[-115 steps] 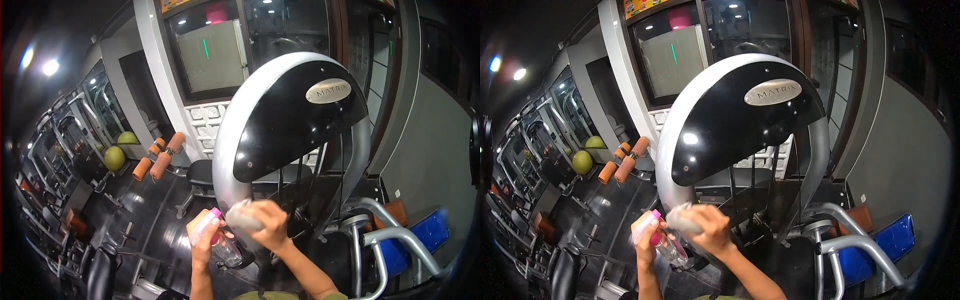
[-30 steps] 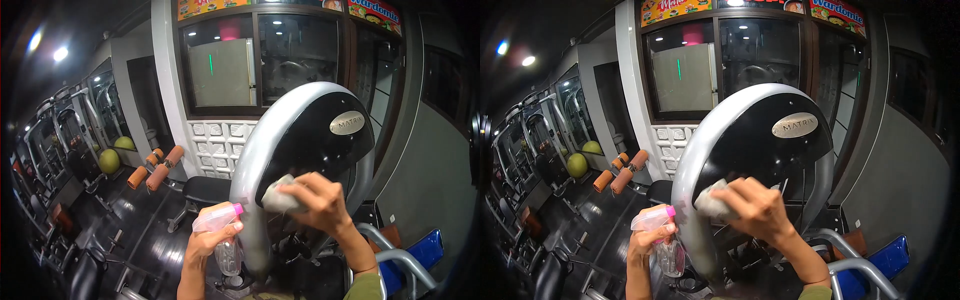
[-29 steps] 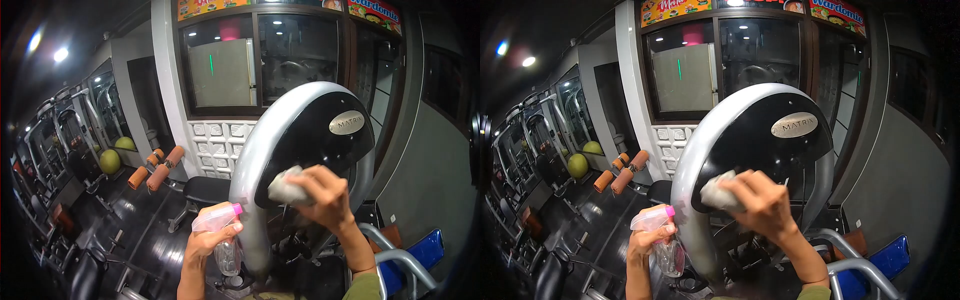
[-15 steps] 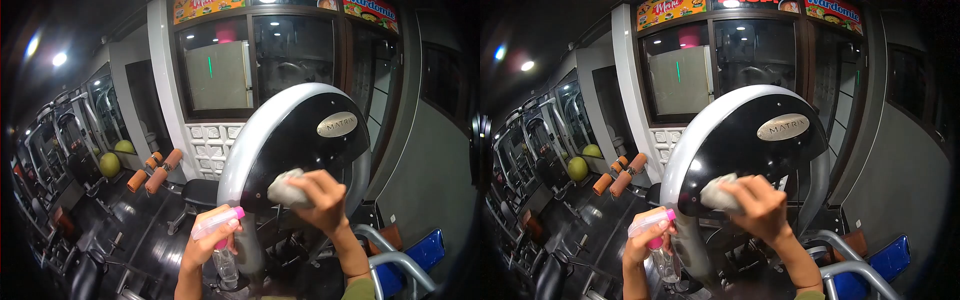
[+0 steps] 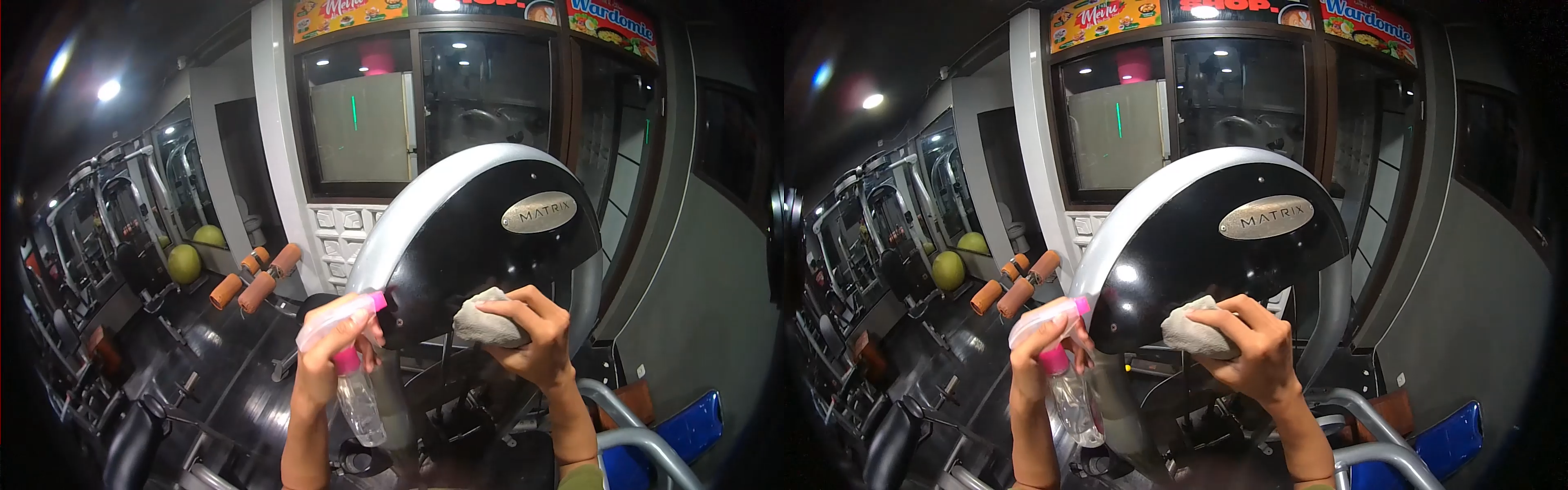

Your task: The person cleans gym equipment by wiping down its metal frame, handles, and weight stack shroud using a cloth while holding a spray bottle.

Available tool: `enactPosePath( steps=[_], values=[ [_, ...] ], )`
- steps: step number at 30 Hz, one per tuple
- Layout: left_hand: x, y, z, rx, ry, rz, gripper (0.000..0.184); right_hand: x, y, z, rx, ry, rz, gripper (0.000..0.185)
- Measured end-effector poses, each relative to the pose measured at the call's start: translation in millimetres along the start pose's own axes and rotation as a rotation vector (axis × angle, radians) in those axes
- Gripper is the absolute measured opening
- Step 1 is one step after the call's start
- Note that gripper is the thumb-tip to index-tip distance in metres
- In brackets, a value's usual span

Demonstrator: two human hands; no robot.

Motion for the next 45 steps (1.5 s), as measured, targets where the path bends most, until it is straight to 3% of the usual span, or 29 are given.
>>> enactPosePath(
  steps=[6,12,17,21,24,28,30,34,40,42,45],
  values=[
    [4.1,-10.5,-2.4,-0.042,0.023,-0.042,0.035,-10.6,-3.2,-4.7,0.018,-0.024,0.021,0.048],
    [1.3,-8.0,0.5,-0.057,0.014,-0.041,0.034,8.2,-34.1,6.2,-0.032,-0.022,-0.094,0.043],
    [-6.9,-3.3,14.8,-0.124,0.063,0.014,0.035,44.6,-56.0,17.0,-0.049,0.07,-0.025,0.037],
    [-15.3,-3.5,27.3,-0.174,0.267,-0.01,0.037,49.6,-49.1,33.3,-0.117,-0.047,0.234,0.037],
    [-18.8,-3.0,34.8,-0.211,0.322,-0.017,0.038,46.2,-59.0,23.9,-0.194,-0.002,0.209,0.034],
    [-23.0,-2.1,38.3,-0.235,0.365,-0.009,0.039,50.1,-84.9,8.6,-0.093,0.154,0.044,0.026],
    [-27.2,-3.7,41.6,-0.249,0.482,0.087,0.038,60.8,-87.7,22.4,-0.146,0.138,0.058,0.027],
    [-29.0,-5.7,42.3,-0.267,0.545,0.091,0.039,85.6,-74.7,46.3,-0.235,0.028,0.349,0.031],
    [-34.0,-6.8,47.7,-0.332,0.595,0.108,0.039,87.3,-115.9,24.5,-0.086,0.252,0.134,0.026],
    [-34.0,-7.8,46.5,-0.34,0.603,0.117,0.039,98.5,-113.2,36.2,-0.144,0.251,0.163,0.026],
    [-35.0,-9.6,45.8,-0.327,0.584,0.134,0.039,113.8,-98.4,57.1,-0.169,0.12,0.402,0.028]
  ],
)
Point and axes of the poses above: each hand's wrist, its own y-axis away from the middle knuckle, its own x-axis out of the palm, z = x × y, the point moved 4 cm from there along -y, towards the middle knuckle, and after that the axes turned 15 degrees about -z, right-handed, at the moved point
